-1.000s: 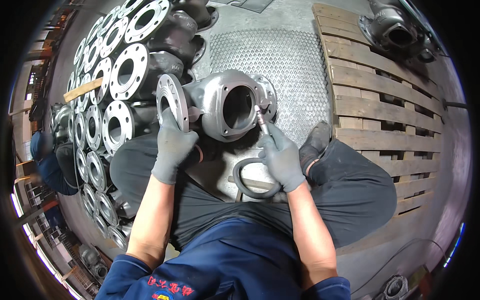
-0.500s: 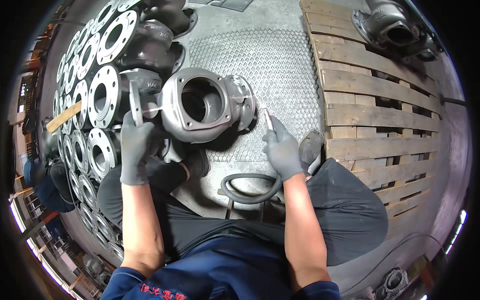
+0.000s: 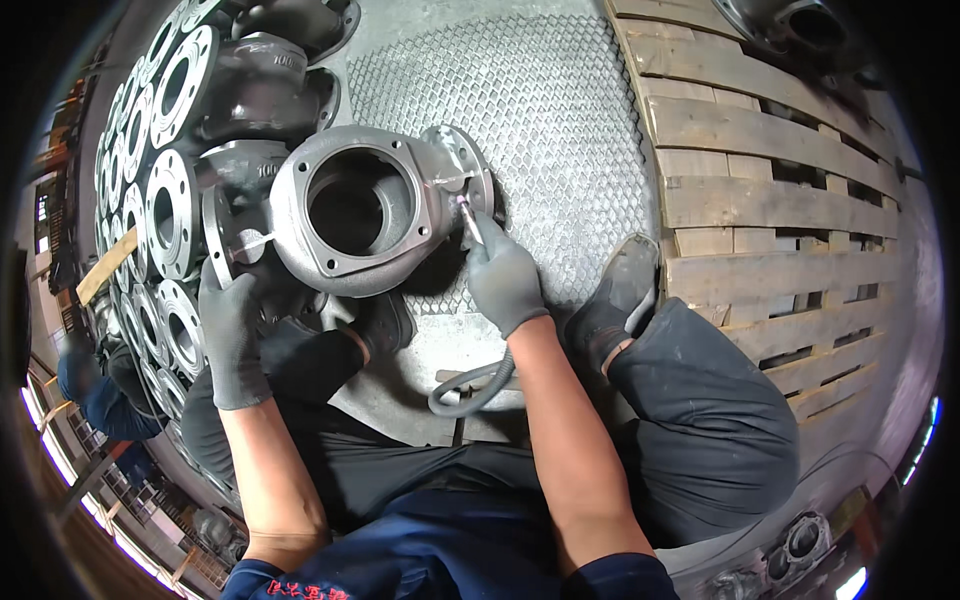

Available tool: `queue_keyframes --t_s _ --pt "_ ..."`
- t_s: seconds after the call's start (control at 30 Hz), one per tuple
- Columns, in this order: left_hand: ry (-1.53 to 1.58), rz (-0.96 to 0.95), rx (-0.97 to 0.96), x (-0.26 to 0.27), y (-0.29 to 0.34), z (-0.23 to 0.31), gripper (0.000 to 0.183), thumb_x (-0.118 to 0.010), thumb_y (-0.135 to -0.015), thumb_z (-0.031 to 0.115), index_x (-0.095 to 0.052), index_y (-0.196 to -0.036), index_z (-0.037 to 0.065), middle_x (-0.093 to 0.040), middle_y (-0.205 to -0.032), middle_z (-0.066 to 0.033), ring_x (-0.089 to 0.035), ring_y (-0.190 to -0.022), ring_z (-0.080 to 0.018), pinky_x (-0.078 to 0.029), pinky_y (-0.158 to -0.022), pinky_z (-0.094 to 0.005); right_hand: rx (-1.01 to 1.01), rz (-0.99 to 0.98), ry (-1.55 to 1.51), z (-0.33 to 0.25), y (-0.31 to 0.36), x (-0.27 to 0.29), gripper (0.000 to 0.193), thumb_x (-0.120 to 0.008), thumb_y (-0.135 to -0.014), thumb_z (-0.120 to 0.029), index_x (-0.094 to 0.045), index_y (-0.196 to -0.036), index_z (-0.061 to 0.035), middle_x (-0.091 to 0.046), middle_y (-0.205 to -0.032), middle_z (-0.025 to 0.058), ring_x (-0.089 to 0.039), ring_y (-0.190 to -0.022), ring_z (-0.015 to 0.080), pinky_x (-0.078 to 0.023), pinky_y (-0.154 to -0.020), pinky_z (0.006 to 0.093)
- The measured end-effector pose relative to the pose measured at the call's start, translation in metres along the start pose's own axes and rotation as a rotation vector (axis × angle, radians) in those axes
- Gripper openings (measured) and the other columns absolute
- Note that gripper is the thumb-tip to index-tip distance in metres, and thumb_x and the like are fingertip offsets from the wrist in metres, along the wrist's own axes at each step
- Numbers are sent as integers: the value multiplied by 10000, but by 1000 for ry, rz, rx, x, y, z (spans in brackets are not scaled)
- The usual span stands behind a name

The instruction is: Engraving or deburring metal valve components using a small pneumatic hand-held tool.

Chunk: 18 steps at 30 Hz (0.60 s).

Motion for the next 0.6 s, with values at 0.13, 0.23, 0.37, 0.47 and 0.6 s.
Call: queue_keyframes --t_s 0.13,0.23,0.37,0.47,0.6 --pt "-41 15 -36 -1 -1 -7 360 -662 -859 30 -670 -1218 5 -639 -859 5 -542 -682 -63 -445 -595 -252 120 71 24 3 3 1 454 -561 -1037 -121 -617 -1485 -76 -744 -1119 303 -730 -1047 472 -577 -918 513" --pt "-34 24 -41 -3 0 -4 374 -670 -858 32 -673 -1231 8 -646 -871 2 -551 -686 -60 -450 -590 -250 160 48 178 4 -6 8 456 -562 -1036 -121 -618 -1486 -79 -737 -1116 315 -723 -1028 487 -576 -896 533" --pt "-69 48 -17 -9 7 10 380 -666 -858 23 -671 -1238 13 -641 -873 8 -553 -676 -55 -453 -586 -241 151 45 171 7 -6 9 459 -561 -1030 -114 -619 -1483 -80 -735 -1092 320 -716 -1008 505 -572 -881 553" --pt "-53 30 -26 -9 8 14 382 -659 -862 16 -666 -1243 18 -633 -869 12 -551 -660 -55 -456 -583 -232 196 51 190 8 -7 10 462 -560 -1027 -110 -617 -1484 -80 -736 -1075 321 -716 -1001 510 -570 -882 556" --pt "-71 24 2 -11 9 18 370 -652 -868 12 -661 -1238 17 -626 -864 13 -545 -652 -49 -453 -570 -230 218 62 185 8 -2 7 468 -561 -1023 -105 -615 -1487 -77 -734 -1066 322 -717 -998 507 -570 -889 551"
Point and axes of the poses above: each hand's wrist, its own y-axis away from the middle knuckle, its own x-axis out of the back of the hand, z = x × y, the point moved 1 cm from there along -y, towards the middle knuckle
